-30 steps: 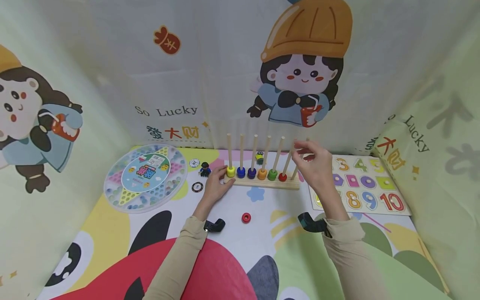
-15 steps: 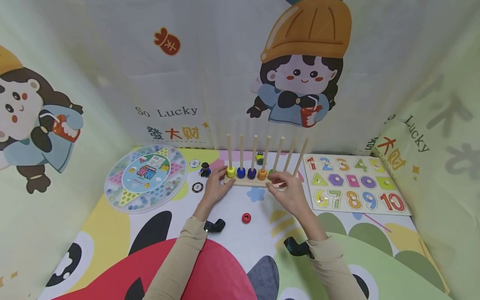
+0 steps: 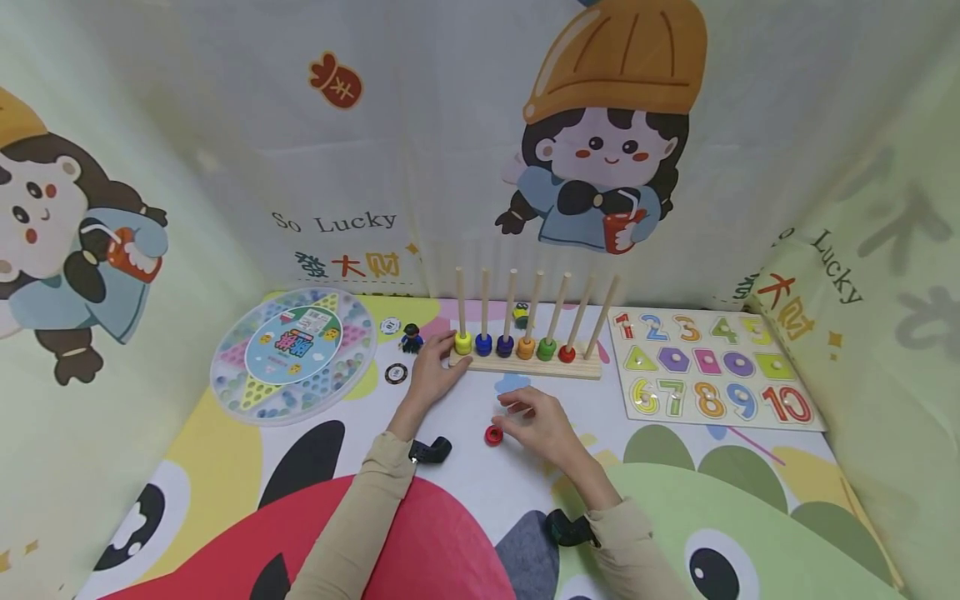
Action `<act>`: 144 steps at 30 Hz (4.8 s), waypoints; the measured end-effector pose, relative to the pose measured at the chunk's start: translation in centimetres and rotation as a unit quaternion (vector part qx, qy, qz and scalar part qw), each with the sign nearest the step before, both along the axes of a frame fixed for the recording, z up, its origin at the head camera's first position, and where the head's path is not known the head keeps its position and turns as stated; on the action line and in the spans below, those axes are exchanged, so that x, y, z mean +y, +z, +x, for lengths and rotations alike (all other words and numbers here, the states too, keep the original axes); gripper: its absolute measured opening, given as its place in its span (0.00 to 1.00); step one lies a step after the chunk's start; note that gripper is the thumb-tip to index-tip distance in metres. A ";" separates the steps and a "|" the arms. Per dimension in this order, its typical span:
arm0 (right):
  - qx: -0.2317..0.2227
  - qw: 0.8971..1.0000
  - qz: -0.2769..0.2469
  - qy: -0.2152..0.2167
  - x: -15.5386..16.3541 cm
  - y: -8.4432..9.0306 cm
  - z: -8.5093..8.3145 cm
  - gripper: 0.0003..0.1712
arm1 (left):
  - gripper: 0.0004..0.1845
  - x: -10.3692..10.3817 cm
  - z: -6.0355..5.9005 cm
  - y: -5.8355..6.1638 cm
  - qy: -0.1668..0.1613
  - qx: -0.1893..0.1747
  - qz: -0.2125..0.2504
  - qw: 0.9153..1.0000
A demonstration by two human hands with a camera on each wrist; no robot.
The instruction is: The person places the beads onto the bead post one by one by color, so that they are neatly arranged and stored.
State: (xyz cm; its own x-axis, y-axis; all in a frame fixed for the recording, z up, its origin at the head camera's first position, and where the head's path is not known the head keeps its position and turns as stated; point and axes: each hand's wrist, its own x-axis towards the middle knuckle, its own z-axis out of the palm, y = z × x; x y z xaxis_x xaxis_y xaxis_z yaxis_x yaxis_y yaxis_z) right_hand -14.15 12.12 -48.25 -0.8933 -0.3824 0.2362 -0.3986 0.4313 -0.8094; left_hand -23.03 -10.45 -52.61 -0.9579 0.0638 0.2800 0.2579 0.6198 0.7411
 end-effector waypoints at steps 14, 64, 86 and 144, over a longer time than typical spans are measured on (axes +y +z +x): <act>0.025 0.997 0.040 0.055 -0.9 -1.7 1.1 0.20 | 0.29 0.1 0.2 0.0 -0.001 0.004 -0.006 1.000; 0.065 0.997 0.036 -0.030 4.6 1.2 -1.3 0.15 | 0.29 -0.1 0.1 0.2 -0.011 0.018 0.016 1.000; 0.086 0.992 0.056 -0.070 6.8 5.9 -3.0 0.16 | 0.29 -0.1 0.0 0.0 -0.009 0.013 0.009 1.000; 0.132 0.975 0.067 -0.165 8.9 16.6 -7.9 0.19 | 0.29 0.2 -0.2 0.4 -0.013 0.020 0.021 0.999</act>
